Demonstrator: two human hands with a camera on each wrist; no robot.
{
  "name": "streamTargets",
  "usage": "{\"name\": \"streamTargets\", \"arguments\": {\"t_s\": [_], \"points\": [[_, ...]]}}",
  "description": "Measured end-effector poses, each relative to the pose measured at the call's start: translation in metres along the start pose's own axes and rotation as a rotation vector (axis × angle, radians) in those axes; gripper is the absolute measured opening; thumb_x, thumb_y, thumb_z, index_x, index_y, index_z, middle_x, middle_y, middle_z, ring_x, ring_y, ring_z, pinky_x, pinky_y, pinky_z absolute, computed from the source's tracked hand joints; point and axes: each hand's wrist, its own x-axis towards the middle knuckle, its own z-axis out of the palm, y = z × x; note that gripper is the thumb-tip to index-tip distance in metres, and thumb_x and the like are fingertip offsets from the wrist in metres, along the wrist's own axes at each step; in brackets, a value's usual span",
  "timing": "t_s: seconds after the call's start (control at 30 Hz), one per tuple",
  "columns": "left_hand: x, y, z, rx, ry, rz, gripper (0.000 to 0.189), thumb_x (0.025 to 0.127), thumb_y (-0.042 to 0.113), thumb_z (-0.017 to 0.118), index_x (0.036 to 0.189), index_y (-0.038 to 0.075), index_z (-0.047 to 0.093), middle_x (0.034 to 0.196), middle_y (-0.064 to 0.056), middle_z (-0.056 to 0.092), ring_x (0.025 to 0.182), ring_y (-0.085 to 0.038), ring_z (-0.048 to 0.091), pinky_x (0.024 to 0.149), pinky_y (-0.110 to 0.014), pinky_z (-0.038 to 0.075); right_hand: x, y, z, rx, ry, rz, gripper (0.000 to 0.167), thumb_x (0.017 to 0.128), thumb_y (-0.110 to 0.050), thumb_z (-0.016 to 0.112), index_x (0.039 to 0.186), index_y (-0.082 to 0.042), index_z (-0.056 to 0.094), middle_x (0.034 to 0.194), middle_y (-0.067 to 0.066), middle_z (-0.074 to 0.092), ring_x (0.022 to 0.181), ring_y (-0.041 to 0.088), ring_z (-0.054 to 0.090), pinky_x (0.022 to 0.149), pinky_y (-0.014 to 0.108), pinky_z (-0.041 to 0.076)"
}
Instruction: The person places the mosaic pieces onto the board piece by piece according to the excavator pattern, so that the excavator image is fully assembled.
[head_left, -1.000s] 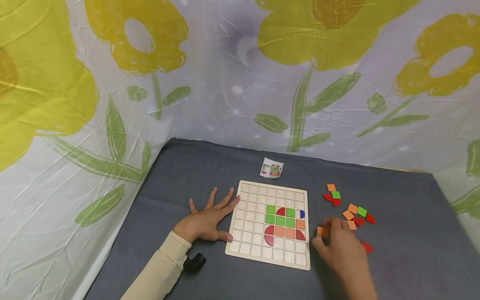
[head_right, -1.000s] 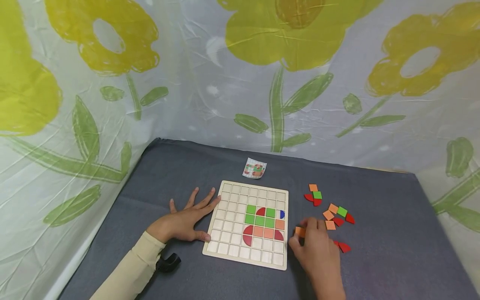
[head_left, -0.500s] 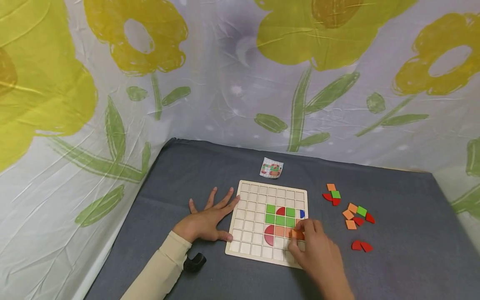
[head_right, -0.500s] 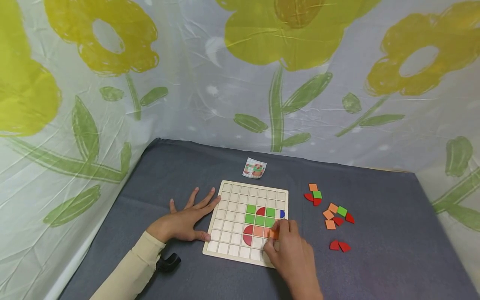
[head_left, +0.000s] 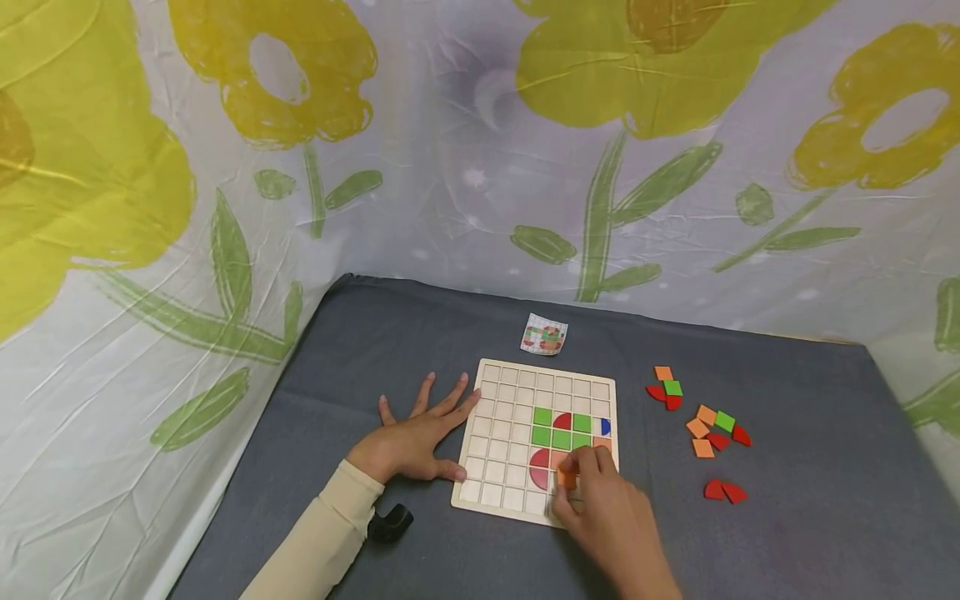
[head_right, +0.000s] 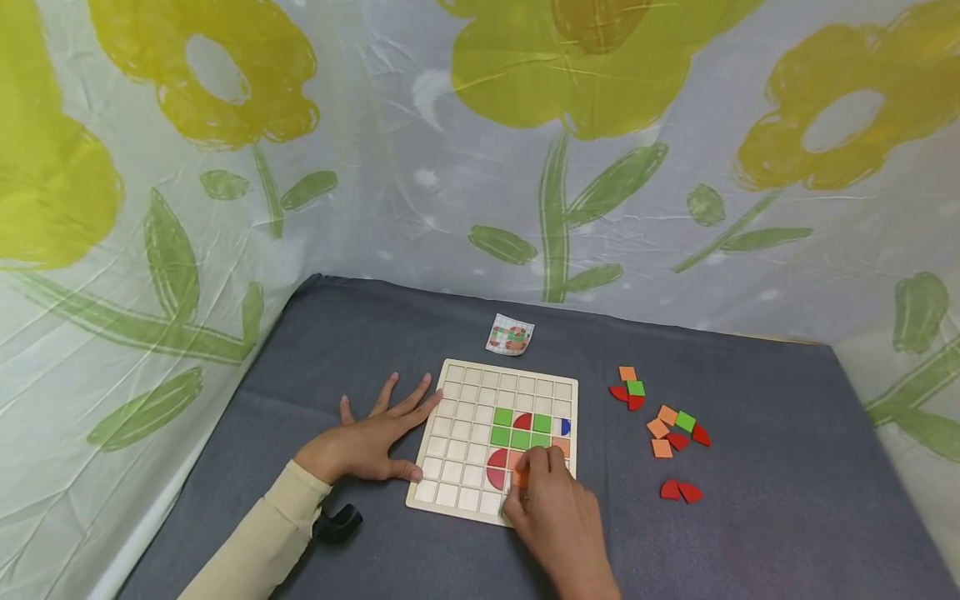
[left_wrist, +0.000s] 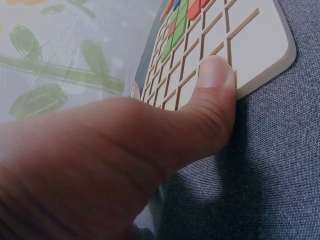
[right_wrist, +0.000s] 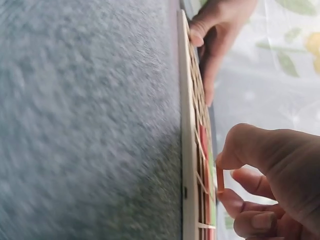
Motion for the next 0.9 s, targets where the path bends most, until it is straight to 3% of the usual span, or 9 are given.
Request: {"name": "streamTargets", "arguments": {"t_s": [0.27, 0.9], "points": [[0.0004, 0.0004, -0.0004, 0.003, 0.002, -0.001, 0.115, 0.083, 0.053, 0.086, 0.171, 0.038, 0.014, 0.178, 0.009, -0.003, 0.162, -0.039, -0.016, 0.102, -0.093, -0.009, -0.0003, -0.0051, 0.0068, -0.031, -0.047, 0.021, 0.023, 0.083, -0.022, 0.082, 0.097, -0.016, 0.065, 0.090, -0.001, 0.054, 0.055, 0.010, 0.041, 0.050, 0.026, 0.038], [0.0000, -0.0007, 0.0004, -0.003, 0.004, 0.002, 0.115, 0.083, 0.052, 0.087, 0.171, 0.038, 0.015, 0.178, 0.009, -0.002, 0.162, -0.039, -0.016, 0.102, -0.093, -0.011, -0.0015, -0.0088, 0.0076, -0.042, -0.052, 0.021, 0.016, 0.085, -0.020, 0.082, 0.087, -0.016, 0.066, 0.090, 0.002, 0.055, 0.053, 0.010, 0.041, 0.049, 0.026, 0.038]]}}
